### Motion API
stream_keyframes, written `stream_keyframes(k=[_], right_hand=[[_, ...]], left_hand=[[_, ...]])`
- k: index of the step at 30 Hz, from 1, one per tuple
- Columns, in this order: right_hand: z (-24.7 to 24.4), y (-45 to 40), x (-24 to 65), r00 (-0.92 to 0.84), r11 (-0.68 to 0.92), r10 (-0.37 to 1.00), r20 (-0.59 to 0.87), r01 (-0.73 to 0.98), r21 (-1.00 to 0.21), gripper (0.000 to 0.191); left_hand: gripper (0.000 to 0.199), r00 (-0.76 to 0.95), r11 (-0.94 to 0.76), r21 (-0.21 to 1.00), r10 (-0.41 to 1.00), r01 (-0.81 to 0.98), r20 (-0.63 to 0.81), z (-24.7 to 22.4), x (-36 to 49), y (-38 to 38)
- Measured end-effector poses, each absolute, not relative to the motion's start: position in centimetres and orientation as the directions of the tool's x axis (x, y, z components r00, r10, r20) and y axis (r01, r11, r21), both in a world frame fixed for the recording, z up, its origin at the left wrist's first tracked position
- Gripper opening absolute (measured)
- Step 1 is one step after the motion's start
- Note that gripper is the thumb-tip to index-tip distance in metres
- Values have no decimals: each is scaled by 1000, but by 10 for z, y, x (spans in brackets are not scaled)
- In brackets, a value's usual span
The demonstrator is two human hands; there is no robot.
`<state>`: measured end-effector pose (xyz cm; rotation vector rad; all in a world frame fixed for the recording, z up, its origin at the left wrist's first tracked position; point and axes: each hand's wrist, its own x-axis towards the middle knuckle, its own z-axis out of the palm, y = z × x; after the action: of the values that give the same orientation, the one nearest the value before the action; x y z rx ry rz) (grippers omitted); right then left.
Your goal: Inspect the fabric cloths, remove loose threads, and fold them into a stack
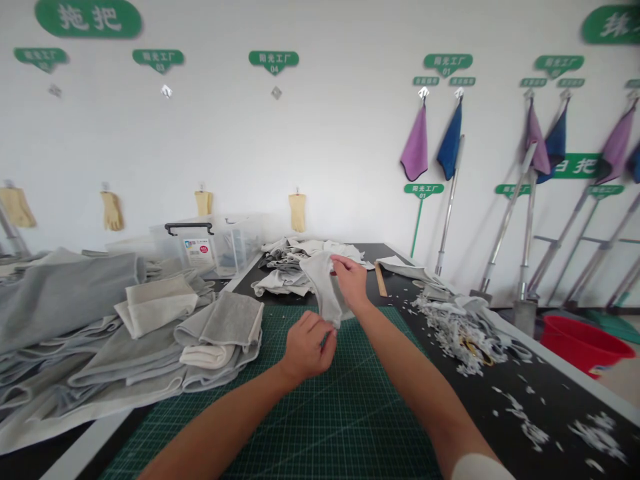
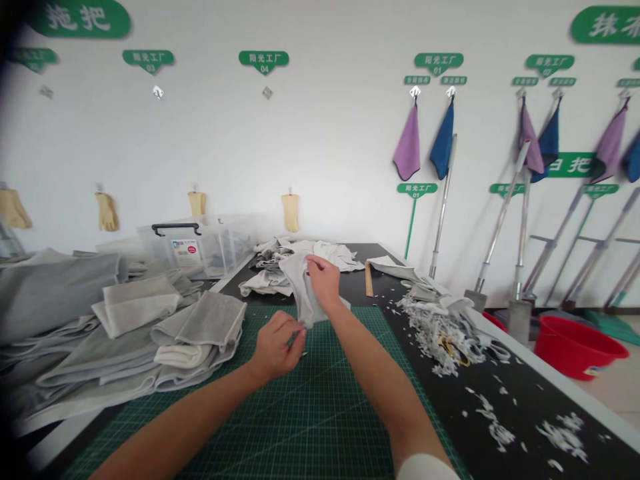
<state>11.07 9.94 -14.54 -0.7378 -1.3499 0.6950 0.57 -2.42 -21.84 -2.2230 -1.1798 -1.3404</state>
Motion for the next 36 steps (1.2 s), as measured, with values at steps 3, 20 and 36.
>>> stream_keyframes(k=[3,20,36], right_hand=[[-143,84,127,87,589,808,582,-126,-799,31],[-128,36,150,-22,599,752,658,-393,-698,13],[-148,43,141,-331,511,767,551,-205,-835,25]], left_hand=[[12,36,-619,260,423,741,905,-191,-6,-24],[31,-220,-441,891,863,109,454,-147,-27,-22],[53,-346,-640,703,765,-311,543,-122,-32,-45]])
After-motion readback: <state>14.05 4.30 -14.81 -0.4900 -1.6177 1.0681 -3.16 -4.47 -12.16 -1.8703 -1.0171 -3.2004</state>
